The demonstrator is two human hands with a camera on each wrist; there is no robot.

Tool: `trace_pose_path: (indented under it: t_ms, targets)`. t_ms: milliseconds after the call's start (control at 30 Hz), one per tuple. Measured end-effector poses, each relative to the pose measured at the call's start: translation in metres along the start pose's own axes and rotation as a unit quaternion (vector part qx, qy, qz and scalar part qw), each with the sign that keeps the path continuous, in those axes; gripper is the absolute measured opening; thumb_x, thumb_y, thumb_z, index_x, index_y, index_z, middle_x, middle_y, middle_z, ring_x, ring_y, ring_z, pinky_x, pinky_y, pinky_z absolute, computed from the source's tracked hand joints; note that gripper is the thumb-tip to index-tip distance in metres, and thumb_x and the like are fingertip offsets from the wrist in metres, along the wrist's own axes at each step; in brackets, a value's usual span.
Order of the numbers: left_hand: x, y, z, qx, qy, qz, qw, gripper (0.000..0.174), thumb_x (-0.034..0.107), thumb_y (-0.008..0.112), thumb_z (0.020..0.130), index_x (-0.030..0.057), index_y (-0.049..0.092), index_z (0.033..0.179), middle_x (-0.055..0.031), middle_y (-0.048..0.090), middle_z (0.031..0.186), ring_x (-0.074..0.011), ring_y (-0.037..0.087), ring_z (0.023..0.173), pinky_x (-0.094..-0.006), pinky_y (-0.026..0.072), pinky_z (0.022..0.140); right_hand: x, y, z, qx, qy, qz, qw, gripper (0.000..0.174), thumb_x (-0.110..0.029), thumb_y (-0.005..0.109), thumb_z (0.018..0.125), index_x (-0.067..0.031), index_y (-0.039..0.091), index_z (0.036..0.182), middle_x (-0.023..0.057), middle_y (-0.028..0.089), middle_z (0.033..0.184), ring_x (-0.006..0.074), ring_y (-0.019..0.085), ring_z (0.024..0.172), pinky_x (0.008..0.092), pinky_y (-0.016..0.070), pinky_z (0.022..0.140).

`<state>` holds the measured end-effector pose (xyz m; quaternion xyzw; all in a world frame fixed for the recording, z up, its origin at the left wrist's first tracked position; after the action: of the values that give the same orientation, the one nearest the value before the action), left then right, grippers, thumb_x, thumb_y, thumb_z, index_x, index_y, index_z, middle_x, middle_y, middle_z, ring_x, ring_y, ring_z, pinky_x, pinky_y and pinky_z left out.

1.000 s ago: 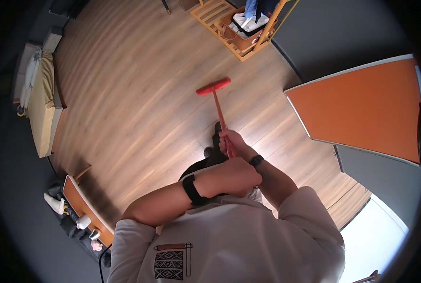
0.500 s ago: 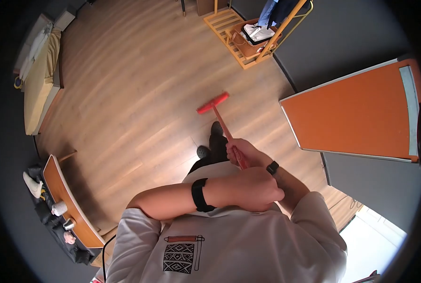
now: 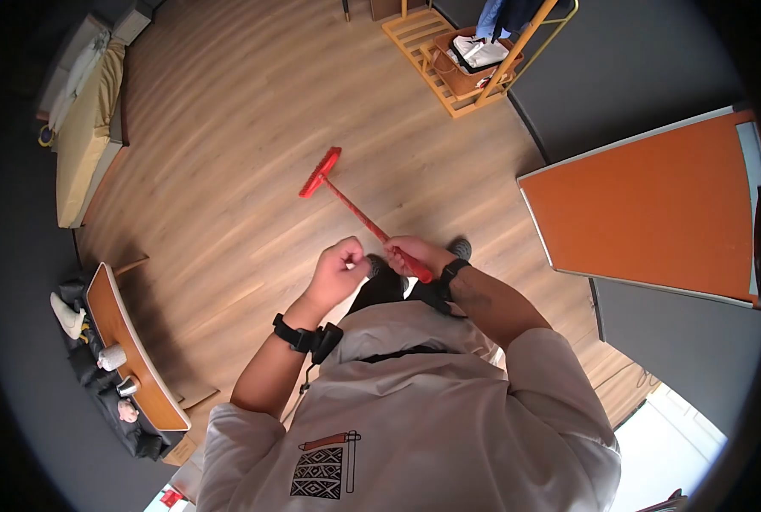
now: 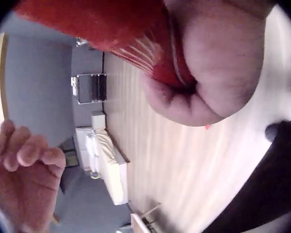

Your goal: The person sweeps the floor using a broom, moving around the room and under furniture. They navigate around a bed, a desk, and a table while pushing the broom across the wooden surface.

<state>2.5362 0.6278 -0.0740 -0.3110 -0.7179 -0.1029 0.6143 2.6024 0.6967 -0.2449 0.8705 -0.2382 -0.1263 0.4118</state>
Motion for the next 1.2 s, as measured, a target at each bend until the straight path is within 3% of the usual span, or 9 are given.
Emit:
trace_pose_path:
  t_ms: [167, 200, 233, 267, 400, 567, 800, 1033, 1200]
  targets:
    - [-0.116, 0.039, 0.019, 0.004, -0.178, -0.027, 0.984, 0.009, 0.008, 0.055, 0.079, 0.0069, 0.047, 0.078, -0.0007, 0.049, 0.066, -0.0102, 0.052, 0.066, -0.0258, 0.0444, 0.059, 0.012, -0.034, -0.06, -0.041, 0.052, 0.201, 0.977, 0.009, -0.01, 0.046, 0.085, -0.0019, 0.045, 0.082, -0.0016, 0.038, 0.059, 0.0051, 0.04, 0.045, 0.0162, 0.037, 0.038]
    - [-0.13, 0.06, 0.022, 0.003, -0.286, -0.066, 0.956, 0.013, 0.016, 0.055, 0.08, 0.0071, 0.046, 0.084, -0.0013, 0.05, 0.069, -0.0112, 0.054, 0.067, -0.0281, 0.0456, 0.061, 0.008, -0.04, -0.078, -0.065, 0.049, 0.226, 0.971, 0.009, -0.01, 0.046, 0.086, -0.0012, 0.045, 0.084, -0.0012, 0.039, 0.059, 0.005, 0.039, 0.045, 0.0161, 0.0369, 0.038]
    - [-0.142, 0.081, 0.021, 0.001, -0.39, -0.103, 0.915, 0.021, 0.024, 0.055, 0.081, 0.0073, 0.045, 0.089, -0.002, 0.051, 0.072, -0.0123, 0.055, 0.068, -0.0304, 0.0468, 0.062, 0.002, -0.041, -0.096, -0.089, 0.044, 0.25, 0.963, 0.01, -0.01, 0.045, 0.086, -0.0004, 0.045, 0.086, -0.0008, 0.039, 0.06, 0.0049, 0.039, 0.045, 0.016, 0.0367, 0.037]
    - [-0.147, 0.105, 0.027, -0.047, -0.417, -0.109, 0.901, 0.045, 0.041, 0.05, 0.081, 0.0067, 0.042, 0.109, -0.0095, 0.054, 0.09, -0.0195, 0.056, 0.08, -0.0381, 0.0471, 0.069, -0.004, -0.044, -0.12, -0.035, 0.028, 0.228, 0.973, 0.011, -0.01, 0.045, 0.087, 0.0004, 0.046, 0.089, -0.0011, 0.039, 0.06, 0.0047, 0.04, 0.045, 0.0157, 0.036, 0.036]
    - [-0.149, 0.19, 0.057, -0.131, -0.504, -0.12, 0.845, 0.072, 0.057, 0.04, 0.081, 0.0073, 0.027, 0.131, -0.0208, 0.044, 0.116, -0.0326, 0.049, 0.1, -0.0466, 0.0428, 0.081, -0.006, -0.08, -0.189, 0.057, 0.04, 0.278, 0.958, 0.011, -0.011, 0.048, 0.086, -0.0002, 0.047, 0.09, -0.001, 0.041, 0.059, 0.0049, 0.039, 0.045, 0.0156, 0.0354, 0.036]
    - [-0.135, 0.308, 0.082, -0.289, -0.48, -0.071, 0.825, 0.073, 0.06, 0.044, 0.078, 0.0066, 0.036, 0.126, -0.0207, 0.046, 0.114, -0.0332, 0.052, 0.098, -0.0477, 0.0441, 0.08, -0.003, -0.11, -0.278, 0.106, 0.02, 0.249, 0.963, 0.011, -0.012, 0.05, 0.086, -0.0023, 0.047, 0.088, -0.0003, 0.043, 0.061, 0.0056, 0.038, 0.044, 0.0165, 0.0349, 0.036]
    - [-0.089, 0.444, 0.081, -0.456, -0.474, 0.05, 0.752, 0.027, 0.029, 0.047, 0.08, 0.006, 0.057, 0.088, -0.0072, 0.058, 0.078, -0.0168, 0.058, 0.064, -0.0304, 0.0446, 0.053, 0.009, -0.125, -0.392, 0.205, -0.012, 0.284, 0.936, 0.007, -0.01, 0.049, 0.085, -0.005, 0.046, 0.089, 0.0001, 0.042, 0.061, 0.0076, 0.036, 0.043, 0.0183, 0.0313, 0.036]
    - [-0.06, 0.485, 0.095, -0.398, -0.5, -0.012, 0.769, 0.012, 0.016, 0.053, 0.075, 0.0051, 0.056, 0.074, -0.0051, 0.056, 0.061, -0.0155, 0.054, 0.05, -0.0293, 0.0427, 0.047, -0.014, -0.118, -0.446, 0.238, -0.023, 0.208, 0.948, 0.007, -0.009, 0.049, 0.085, -0.0065, 0.046, 0.091, 0.0, 0.04, 0.061, 0.0086, 0.037, 0.045, 0.0204, 0.0299, 0.038]
    - [-0.057, 0.436, 0.137, -0.301, -0.495, -0.077, 0.812, 0.008, 0.013, 0.056, 0.073, 0.0069, 0.054, 0.068, -0.0043, 0.055, 0.058, -0.0153, 0.054, 0.05, -0.0301, 0.0417, 0.045, -0.049, -0.11, -0.423, 0.144, -0.06, 0.156, 0.975, 0.011, -0.008, 0.051, 0.082, -0.0066, 0.047, 0.092, 0.0007, 0.042, 0.062, 0.0093, 0.039, 0.046, 0.0213, 0.0312, 0.04]
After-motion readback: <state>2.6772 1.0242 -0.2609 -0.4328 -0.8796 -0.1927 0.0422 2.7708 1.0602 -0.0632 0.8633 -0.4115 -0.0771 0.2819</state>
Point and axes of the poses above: each hand's wrist, its own z-axis towards the middle knuckle, its own y-axis out of the palm, x = y × z, the point moved 10 cm from there along z, towards the middle knuckle
